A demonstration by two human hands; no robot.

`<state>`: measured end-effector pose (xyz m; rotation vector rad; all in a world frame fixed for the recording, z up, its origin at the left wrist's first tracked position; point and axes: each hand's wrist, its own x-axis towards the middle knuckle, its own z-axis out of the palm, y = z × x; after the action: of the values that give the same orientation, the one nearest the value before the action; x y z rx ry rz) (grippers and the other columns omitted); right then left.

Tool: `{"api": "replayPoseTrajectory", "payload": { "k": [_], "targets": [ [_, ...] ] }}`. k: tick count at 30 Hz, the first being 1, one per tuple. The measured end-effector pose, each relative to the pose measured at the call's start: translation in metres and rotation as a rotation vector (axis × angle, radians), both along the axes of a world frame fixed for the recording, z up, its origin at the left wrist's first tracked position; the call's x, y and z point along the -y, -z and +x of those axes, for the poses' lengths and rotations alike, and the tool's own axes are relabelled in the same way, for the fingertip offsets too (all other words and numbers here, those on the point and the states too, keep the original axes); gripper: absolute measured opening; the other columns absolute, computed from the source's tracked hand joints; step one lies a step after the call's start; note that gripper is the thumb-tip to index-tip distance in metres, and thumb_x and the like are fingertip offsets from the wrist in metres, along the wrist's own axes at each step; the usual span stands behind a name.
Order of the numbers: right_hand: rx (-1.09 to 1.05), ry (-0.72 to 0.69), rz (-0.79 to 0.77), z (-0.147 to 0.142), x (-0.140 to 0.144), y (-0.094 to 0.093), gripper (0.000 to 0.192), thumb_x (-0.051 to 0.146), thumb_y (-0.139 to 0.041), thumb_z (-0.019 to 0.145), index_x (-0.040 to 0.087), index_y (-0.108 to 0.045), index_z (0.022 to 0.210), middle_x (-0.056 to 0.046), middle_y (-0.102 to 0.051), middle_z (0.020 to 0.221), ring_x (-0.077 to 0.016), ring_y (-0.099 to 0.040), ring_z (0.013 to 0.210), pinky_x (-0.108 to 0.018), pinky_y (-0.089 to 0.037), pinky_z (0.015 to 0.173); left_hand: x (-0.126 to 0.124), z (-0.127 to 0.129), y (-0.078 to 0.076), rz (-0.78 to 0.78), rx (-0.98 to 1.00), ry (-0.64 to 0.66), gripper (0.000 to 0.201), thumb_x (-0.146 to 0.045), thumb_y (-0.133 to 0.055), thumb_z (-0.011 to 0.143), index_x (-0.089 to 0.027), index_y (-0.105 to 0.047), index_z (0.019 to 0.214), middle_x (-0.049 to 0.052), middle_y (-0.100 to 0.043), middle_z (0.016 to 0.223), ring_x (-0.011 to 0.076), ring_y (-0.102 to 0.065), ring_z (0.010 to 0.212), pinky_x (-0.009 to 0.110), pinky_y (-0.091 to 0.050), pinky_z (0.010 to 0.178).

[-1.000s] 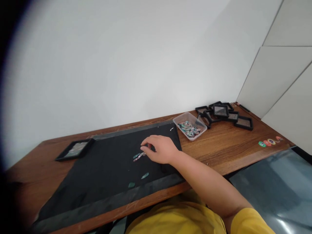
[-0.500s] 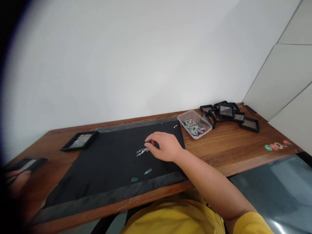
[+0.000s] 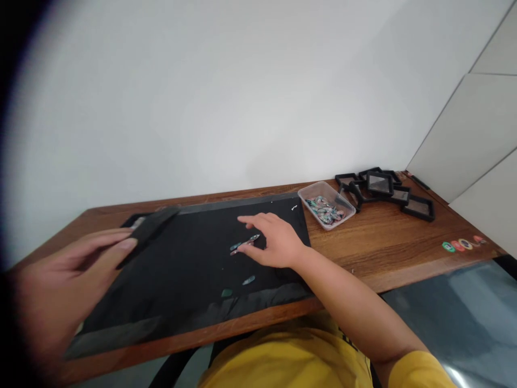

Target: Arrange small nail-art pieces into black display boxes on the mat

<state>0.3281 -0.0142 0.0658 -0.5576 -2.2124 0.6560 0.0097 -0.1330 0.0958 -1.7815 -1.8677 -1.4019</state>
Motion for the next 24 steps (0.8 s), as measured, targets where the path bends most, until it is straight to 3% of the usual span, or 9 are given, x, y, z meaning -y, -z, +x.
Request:
{"api": "replayPoseTrajectory", "payload": {
  "k": [1, 3, 5, 9, 11, 14, 17, 21, 24],
  "targets": [
    [-0.016, -0.009, 0.024, 0.0, 0.0, -0.001, 0.063, 0.046, -0.076, 0.095, 0.023, -0.058, 0.15, -0.014, -0.073, 0.134, -0.0285, -0.067, 0.125, -0.047, -0.051, 0.11, -0.006, 0.014, -0.007, -0.034, 0.006, 0.026, 0.011, -0.035, -0.075, 0.093, -0.026, -0.081, 0.09, -0.001, -0.085, 0.094, 0.0218, -0.078, 0.084, 0.034, -0.063, 0.08],
    [-0.049, -0.017, 0.065, 0.0, -0.001, -0.003, 0.078, 0.052, -0.078, 0.093, 0.025, -0.048, 0.16, -0.017, -0.064, 0.152, -0.0319, -0.059, 0.14, -0.053, -0.045, 0.118, -0.019, 0.045, -0.019, -0.094, 0.008, 0.206, 0.014, -0.036, -0.073, 0.093, -0.027, -0.081, 0.087, -0.002, -0.085, 0.093, 0.0206, -0.078, 0.084, 0.033, -0.065, 0.08],
    [-0.093, -0.005, 0.095, 0.0, -0.002, -0.005, 0.079, 0.054, -0.078, 0.093, 0.025, -0.047, 0.16, -0.017, -0.061, 0.157, -0.0322, -0.057, 0.144, -0.054, -0.044, 0.12, -0.028, 0.074, -0.027, -0.118, 0.027, 0.374, 0.013, -0.033, -0.072, 0.093, -0.027, -0.08, 0.086, -0.001, -0.084, 0.095, 0.0192, -0.078, 0.084, 0.031, -0.066, 0.079],
    [-0.163, -0.013, 0.085, 0.001, -0.004, -0.007, 0.036, 0.032, -0.069, 0.098, 0.024, -0.07, 0.133, -0.011, -0.079, 0.126, -0.0261, -0.072, 0.118, -0.047, -0.053, 0.109, -0.035, 0.113, -0.03, -0.176, 0.077, 0.517, 0.01, -0.031, -0.072, 0.094, -0.028, -0.08, 0.09, 0.001, -0.083, 0.098, 0.0199, -0.079, 0.091, 0.032, -0.066, 0.084],
    [-0.172, -0.019, 0.029, 0.002, -0.004, -0.006, 0.019, 0.023, -0.065, 0.097, 0.025, -0.077, 0.111, -0.007, -0.083, 0.105, -0.0233, -0.076, 0.102, -0.043, -0.057, 0.1, -0.035, 0.121, -0.029, -0.177, 0.098, 0.539, 0.01, -0.033, -0.072, 0.094, -0.028, -0.08, 0.095, 0.003, -0.083, 0.102, 0.0222, -0.079, 0.095, 0.035, -0.066, 0.088],
    [-0.24, 0.008, -0.067, 0.002, -0.002, -0.006, 0.01, 0.026, -0.068, 0.097, 0.024, -0.077, 0.096, -0.006, -0.083, 0.096, -0.0212, -0.077, 0.092, -0.039, -0.06, 0.092, -0.034, 0.122, -0.028, -0.154, 0.104, 0.51, 0.022, -0.038, -0.078, 0.089, -0.028, -0.079, 0.108, 0.004, -0.082, 0.11, 0.0252, -0.078, 0.101, 0.04, -0.065, 0.093],
    [-0.285, -0.04, -0.094, 0.002, -0.001, -0.009, 0.017, 0.035, -0.067, 0.102, 0.023, -0.077, 0.095, -0.008, -0.084, 0.099, -0.0208, -0.078, 0.09, -0.039, -0.062, 0.089, -0.03, 0.119, -0.03, -0.126, 0.114, 0.486, 0.018, -0.034, -0.079, 0.089, -0.027, -0.078, 0.106, 0.004, -0.082, 0.107, 0.0235, -0.077, 0.098, 0.039, -0.065, 0.09],
    [-0.314, -0.122, -0.05, 0.001, -0.001, -0.012, 0.031, 0.049, -0.062, 0.105, 0.024, -0.078, 0.095, -0.008, -0.083, 0.093, -0.022, -0.078, 0.09, -0.042, -0.062, 0.091, -0.028, 0.115, -0.033, -0.05, 0.106, 0.635, 0.011, -0.018, -0.076, 0.091, -0.026, -0.08, 0.098, 0.003, -0.082, 0.096, 0.0206, -0.076, 0.089, 0.036, -0.065, 0.08],
    [-0.337, -0.104, -0.034, -0.001, 0.0, -0.012, 0.027, 0.047, -0.066, 0.103, 0.026, -0.08, 0.095, -0.007, -0.083, 0.095, -0.0218, -0.078, 0.093, -0.042, -0.061, 0.094, -0.029, 0.115, -0.035, 0.048, 0.031, 0.653, 0.016, -0.013, -0.078, 0.089, -0.027, -0.081, 0.095, 0.0, -0.082, 0.088, 0.0198, -0.076, 0.085, 0.035, -0.064, 0.075]
  ]
}}
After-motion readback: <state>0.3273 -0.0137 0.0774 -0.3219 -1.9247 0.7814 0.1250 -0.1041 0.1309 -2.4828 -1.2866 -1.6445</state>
